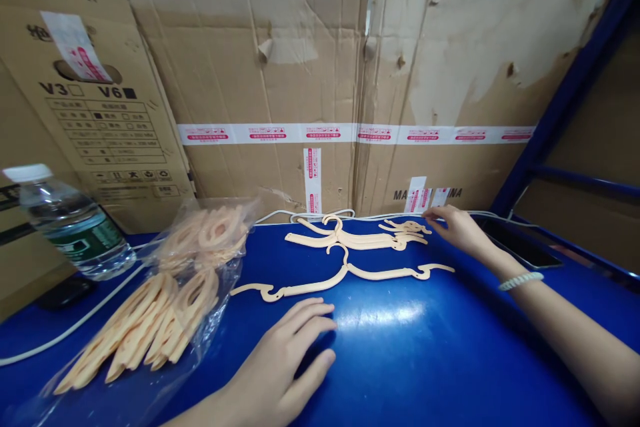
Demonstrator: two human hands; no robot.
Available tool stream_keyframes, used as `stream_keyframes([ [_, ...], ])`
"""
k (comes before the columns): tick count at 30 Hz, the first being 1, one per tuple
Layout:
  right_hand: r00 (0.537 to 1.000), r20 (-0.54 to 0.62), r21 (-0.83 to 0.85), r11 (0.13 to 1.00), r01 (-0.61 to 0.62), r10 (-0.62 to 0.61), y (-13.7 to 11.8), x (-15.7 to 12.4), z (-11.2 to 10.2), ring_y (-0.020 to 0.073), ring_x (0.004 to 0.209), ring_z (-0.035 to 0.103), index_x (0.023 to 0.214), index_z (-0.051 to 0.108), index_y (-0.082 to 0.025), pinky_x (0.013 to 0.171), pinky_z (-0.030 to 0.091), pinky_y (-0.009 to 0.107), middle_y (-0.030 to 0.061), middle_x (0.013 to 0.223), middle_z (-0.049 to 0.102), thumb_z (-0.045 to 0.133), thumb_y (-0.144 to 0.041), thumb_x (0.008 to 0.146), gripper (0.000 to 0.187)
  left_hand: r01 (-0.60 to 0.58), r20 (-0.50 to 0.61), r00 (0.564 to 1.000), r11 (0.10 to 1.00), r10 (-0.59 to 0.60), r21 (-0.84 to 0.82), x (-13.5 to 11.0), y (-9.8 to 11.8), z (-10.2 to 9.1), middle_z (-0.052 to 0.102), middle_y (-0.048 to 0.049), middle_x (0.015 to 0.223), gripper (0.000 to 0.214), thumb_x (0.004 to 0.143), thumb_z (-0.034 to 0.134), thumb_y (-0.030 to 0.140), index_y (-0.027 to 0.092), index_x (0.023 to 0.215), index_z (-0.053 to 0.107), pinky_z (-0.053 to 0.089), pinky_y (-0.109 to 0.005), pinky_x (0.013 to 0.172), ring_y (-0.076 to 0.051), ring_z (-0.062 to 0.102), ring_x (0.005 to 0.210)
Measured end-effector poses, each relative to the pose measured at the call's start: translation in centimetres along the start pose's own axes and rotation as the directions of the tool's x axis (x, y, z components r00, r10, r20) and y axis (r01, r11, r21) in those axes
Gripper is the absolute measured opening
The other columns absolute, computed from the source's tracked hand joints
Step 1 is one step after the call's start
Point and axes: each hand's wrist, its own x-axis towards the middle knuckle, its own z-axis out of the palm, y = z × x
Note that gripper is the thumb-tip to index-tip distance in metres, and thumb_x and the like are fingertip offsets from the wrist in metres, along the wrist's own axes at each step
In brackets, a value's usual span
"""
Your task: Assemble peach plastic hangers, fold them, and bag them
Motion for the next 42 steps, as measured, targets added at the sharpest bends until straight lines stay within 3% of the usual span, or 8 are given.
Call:
stream_keyframes([
  [7, 0.976, 0.148, -0.045, 0.985, 0.167, -0.158, 1.4, -0.5, 2.7, 0.0261, 0.095, 0.064, 0.104, 0.071, -0.014, 0.084, 0.05, 0.037, 0.0134, 0.105, 0.072, 0.047, -0.014, 0.086, 0.029, 0.002, 0.039, 0.999, 1.0, -0.002, 0.015, 0.1, -0.1, 0.0, 0.06, -0.0081, 0.13, 0.025, 0.093, 0.048, 0.022, 0.025, 0.116, 0.058, 0.045, -0.042, 0.104, -0.025, 0.05, 0.126],
  [16, 0.945, 0.167, -0.044, 0.955, 0.292, -0.281, 0.2, -0.3, 2.5, 0.0256, 0.093, 0.059, 0.102, 0.072, -0.017, 0.084, 0.048, 0.039, 0.0117, 0.102, 0.071, 0.045, -0.01, 0.089, 0.031, -0.009, 0.011, 1.0, 1.0, 0.009, -0.009, 0.0, 0.0, 0.2, 0.061, -0.0076, 0.127, 0.024, 0.092, 0.049, 0.021, 0.025, 0.113, 0.059, 0.046, -0.041, 0.102, -0.025, 0.052, 0.123],
  [25, 0.97, 0.103, -0.026, 0.974, 0.226, -0.222, 0.4, -0.2, 2.7, 0.0264, 0.078, 0.056, 0.077, 0.071, -0.019, 0.074, 0.048, 0.039, 0.0111, 0.077, 0.069, 0.049, -0.021, 0.088, 0.025, -0.016, -0.018, 1.0, 0.999, 0.015, -0.038, 0.1, 0.2, 0.0, 0.063, -0.0074, 0.126, 0.025, 0.091, 0.051, 0.019, 0.025, 0.113, 0.061, 0.047, -0.041, 0.101, -0.026, 0.054, 0.12],
  [32, 0.994, -0.108, 0.074, 0.996, 0.043, -0.035, -0.7, 0.1, 1.3, 0.0281, 0.078, 0.061, 0.069, 0.063, -0.021, 0.073, 0.049, 0.04, 0.0114, 0.074, 0.067, 0.052, -0.028, 0.081, 0.017, 0.024, -0.058, 0.998, 0.991, -0.032, -0.129, 0.1, 0.5, 0.0, 0.064, -0.007, 0.122, 0.023, 0.09, 0.051, 0.02, 0.024, 0.109, 0.062, 0.046, -0.039, 0.101, -0.025, 0.057, 0.116],
  [35, 0.977, -0.197, 0.161, 0.986, -0.05, 0.082, -3.8, 0.2, 0.5, 0.0253, 0.072, 0.064, 0.076, 0.063, -0.02, 0.069, 0.051, 0.038, 0.0102, 0.078, 0.07, 0.051, -0.033, 0.083, 0.019, 0.162, -0.073, 0.978, 0.929, -0.196, -0.333, 0.5, 0.5, 0.3, 0.067, -0.007, 0.112, 0.021, 0.089, 0.053, 0.023, 0.023, 0.107, 0.063, 0.053, -0.037, 0.09, -0.023, 0.063, 0.103],
  [37, 0.985, -0.134, 0.297, 0.953, -0.063, 0.107, -7.7, -0.3, 0.4, 0.0202, 0.063, 0.065, 0.078, 0.064, -0.021, 0.059, 0.051, 0.031, 0.006, 0.074, 0.071, 0.051, -0.037, 0.085, 0.022, 0.261, -0.043, 0.94, 0.798, -0.337, -0.544, 0.9, 0.4, 0.7, 0.067, -0.0073, 0.103, 0.023, 0.087, 0.056, 0.027, 0.021, 0.109, 0.062, 0.057, -0.033, 0.075, -0.021, 0.066, 0.089],
  [39, 0.99, 0.122, 0.658, 0.741, -0.134, 0.071, -12.6, -1.8, 0.6, 0.0191, 0.066, 0.066, 0.074, 0.063, -0.019, 0.061, 0.052, 0.028, 0.0053, 0.074, 0.072, 0.057, -0.037, 0.081, 0.02, 0.296, 0.003, 0.905, 0.625, -0.426, -0.723, 1.3, 0.3, 1.1, 0.065, -0.0065, 0.097, 0.032, 0.084, 0.062, 0.034, 0.019, 0.112, 0.058, 0.058, -0.029, 0.062, -0.018, 0.067, 0.076],
  [42, 0.936, 0.334, 0.826, 0.512, -0.237, -0.106, -19.3, -4.8, 1.0, 0.0155, 0.062, 0.063, 0.069, 0.065, -0.017, 0.058, 0.049, 0.025, 0.0033, 0.07, 0.071, 0.062, -0.032, 0.078, 0.017, 0.277, 0.028, 0.884, 0.473, -0.467, -0.836, 1.6, 0.3, 1.4, 0.061, -0.003, 0.086, 0.04, 0.078, 0.07, 0.045, 0.017, 0.104, 0.059, 0.054, -0.025, 0.05, -0.015, 0.064, 0.062],
])
